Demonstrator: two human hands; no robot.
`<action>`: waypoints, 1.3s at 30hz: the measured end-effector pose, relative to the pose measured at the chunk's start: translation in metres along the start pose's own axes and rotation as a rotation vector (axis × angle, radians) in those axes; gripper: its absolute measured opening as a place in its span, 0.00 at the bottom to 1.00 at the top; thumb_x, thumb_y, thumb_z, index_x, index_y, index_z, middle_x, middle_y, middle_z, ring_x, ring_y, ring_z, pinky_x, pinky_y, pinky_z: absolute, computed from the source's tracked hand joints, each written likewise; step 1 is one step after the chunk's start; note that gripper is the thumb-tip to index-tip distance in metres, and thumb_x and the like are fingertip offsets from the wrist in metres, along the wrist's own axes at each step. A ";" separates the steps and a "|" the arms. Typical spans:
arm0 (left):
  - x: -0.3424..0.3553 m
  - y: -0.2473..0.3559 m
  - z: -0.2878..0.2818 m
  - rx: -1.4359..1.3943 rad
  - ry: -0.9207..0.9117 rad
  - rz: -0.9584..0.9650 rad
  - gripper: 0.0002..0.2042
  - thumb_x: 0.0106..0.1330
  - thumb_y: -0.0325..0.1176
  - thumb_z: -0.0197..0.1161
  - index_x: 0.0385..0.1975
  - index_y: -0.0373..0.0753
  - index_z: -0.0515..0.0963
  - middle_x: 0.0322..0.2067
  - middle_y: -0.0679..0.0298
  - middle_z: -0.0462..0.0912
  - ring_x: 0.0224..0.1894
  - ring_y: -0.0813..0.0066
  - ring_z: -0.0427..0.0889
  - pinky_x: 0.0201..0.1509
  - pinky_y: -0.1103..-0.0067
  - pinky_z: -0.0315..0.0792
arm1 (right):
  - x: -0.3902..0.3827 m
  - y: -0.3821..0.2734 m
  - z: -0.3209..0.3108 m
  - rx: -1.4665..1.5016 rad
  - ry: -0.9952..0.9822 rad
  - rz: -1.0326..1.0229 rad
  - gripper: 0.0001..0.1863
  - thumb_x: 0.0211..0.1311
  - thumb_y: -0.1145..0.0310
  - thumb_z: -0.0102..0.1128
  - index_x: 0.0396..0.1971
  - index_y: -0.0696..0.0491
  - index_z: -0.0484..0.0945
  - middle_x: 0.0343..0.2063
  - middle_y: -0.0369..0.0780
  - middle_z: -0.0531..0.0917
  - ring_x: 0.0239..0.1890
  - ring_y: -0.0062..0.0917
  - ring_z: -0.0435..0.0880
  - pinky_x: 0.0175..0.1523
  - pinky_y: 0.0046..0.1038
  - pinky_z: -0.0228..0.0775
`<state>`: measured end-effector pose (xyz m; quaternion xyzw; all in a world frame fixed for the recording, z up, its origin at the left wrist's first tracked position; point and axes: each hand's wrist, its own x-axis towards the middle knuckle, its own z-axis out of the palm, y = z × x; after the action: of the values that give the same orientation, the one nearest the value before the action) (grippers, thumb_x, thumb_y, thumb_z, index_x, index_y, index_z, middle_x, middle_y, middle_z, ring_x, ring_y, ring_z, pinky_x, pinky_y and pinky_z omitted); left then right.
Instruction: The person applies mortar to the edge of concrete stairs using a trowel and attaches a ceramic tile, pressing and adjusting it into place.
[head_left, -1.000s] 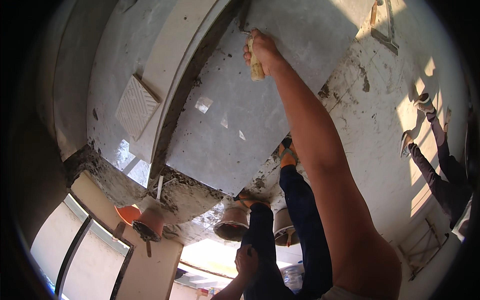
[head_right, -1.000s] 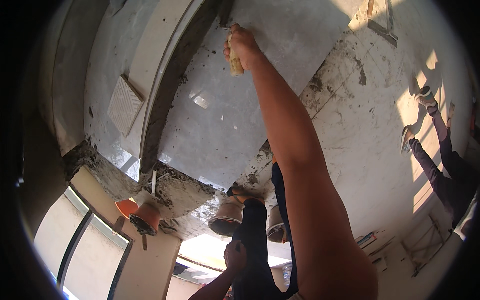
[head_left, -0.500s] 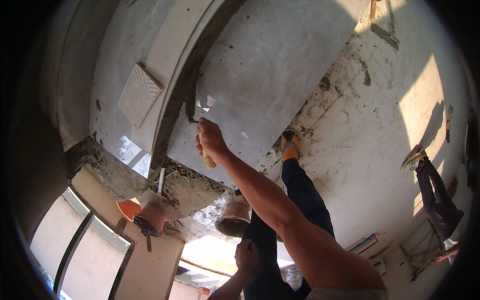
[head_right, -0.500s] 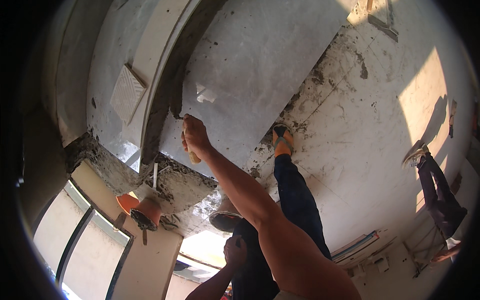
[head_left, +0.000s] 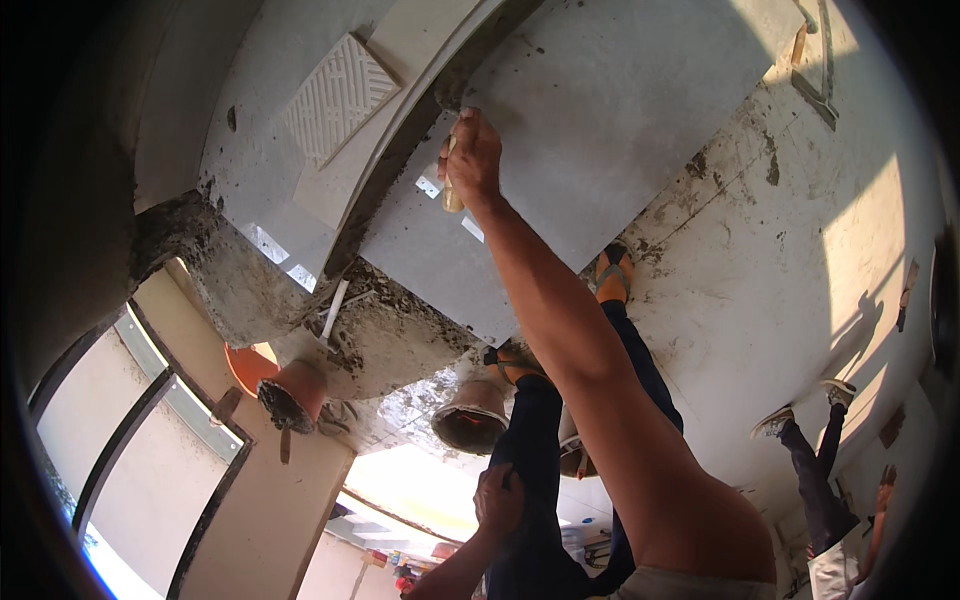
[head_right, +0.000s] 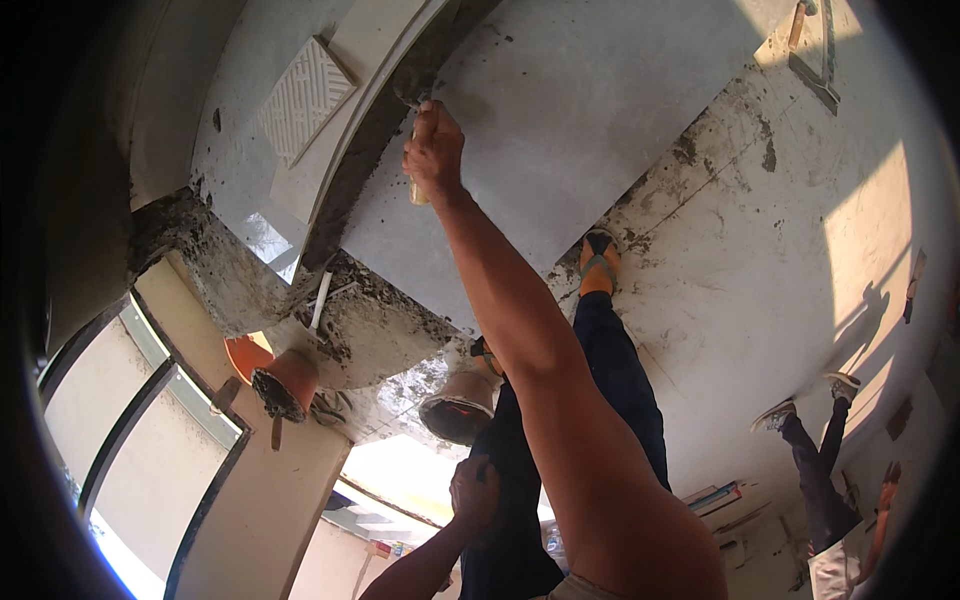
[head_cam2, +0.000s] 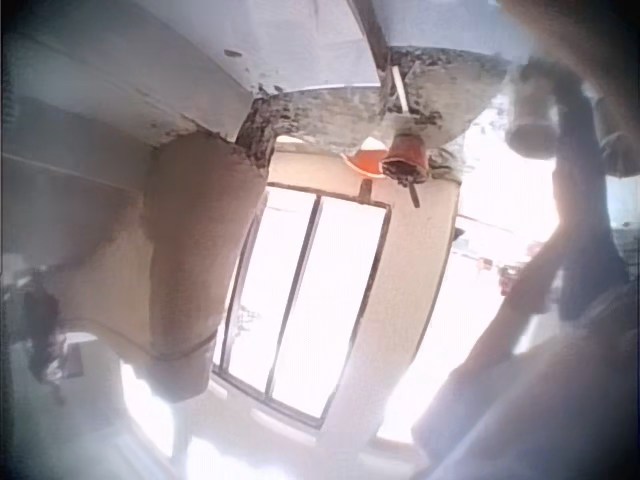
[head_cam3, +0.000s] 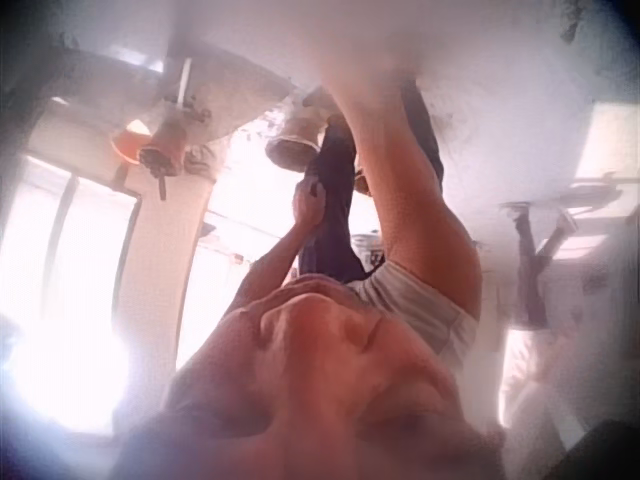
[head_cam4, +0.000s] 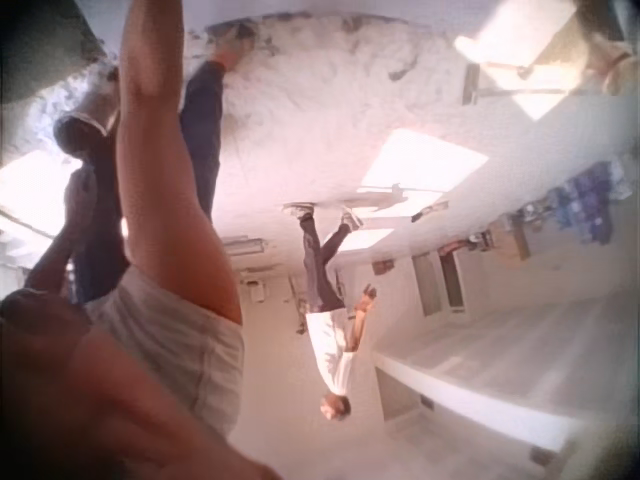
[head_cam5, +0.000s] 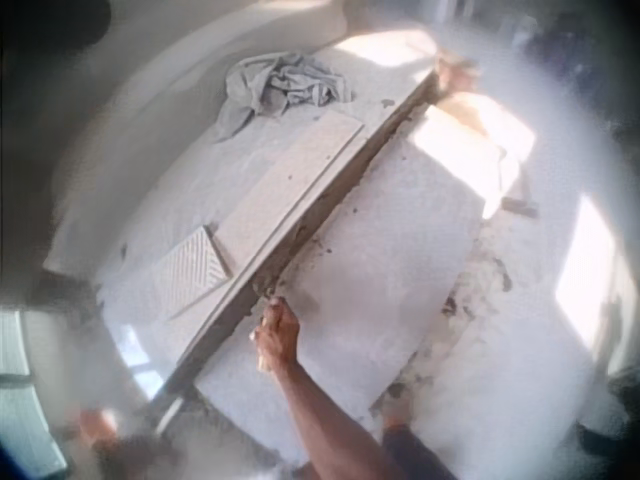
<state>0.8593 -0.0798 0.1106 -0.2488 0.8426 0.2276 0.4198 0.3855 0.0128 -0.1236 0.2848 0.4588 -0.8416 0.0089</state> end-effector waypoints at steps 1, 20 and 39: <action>0.000 0.004 -0.003 -0.020 -0.001 -0.019 0.12 0.69 0.33 0.65 0.48 0.38 0.85 0.45 0.49 0.88 0.52 0.46 0.85 0.58 0.56 0.79 | -0.013 0.011 0.001 -0.002 -0.027 0.005 0.19 0.85 0.51 0.42 0.34 0.48 0.69 0.17 0.34 0.71 0.14 0.21 0.71 0.19 0.29 0.69; -0.056 -0.088 0.022 -0.495 0.099 -0.153 0.11 0.71 0.35 0.61 0.47 0.37 0.81 0.47 0.51 0.85 0.56 0.49 0.82 0.61 0.57 0.76 | -0.423 0.087 0.064 -1.360 -1.392 0.171 0.26 0.76 0.55 0.56 0.61 0.61 0.68 0.40 0.56 0.87 0.53 0.54 0.86 0.59 0.53 0.76; -0.067 -0.125 0.039 -0.803 0.283 -0.201 0.11 0.71 0.38 0.61 0.43 0.36 0.80 0.43 0.52 0.86 0.54 0.52 0.84 0.56 0.59 0.78 | -0.533 0.289 0.492 -2.697 -2.021 -0.614 0.18 0.75 0.61 0.64 0.58 0.52 0.86 0.49 0.47 0.91 0.47 0.41 0.92 0.47 0.48 0.86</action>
<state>0.9938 -0.1379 0.1229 -0.5017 0.7082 0.4590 0.1903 0.6799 -0.6683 0.1195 0.6202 -0.6363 -0.3088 -0.3392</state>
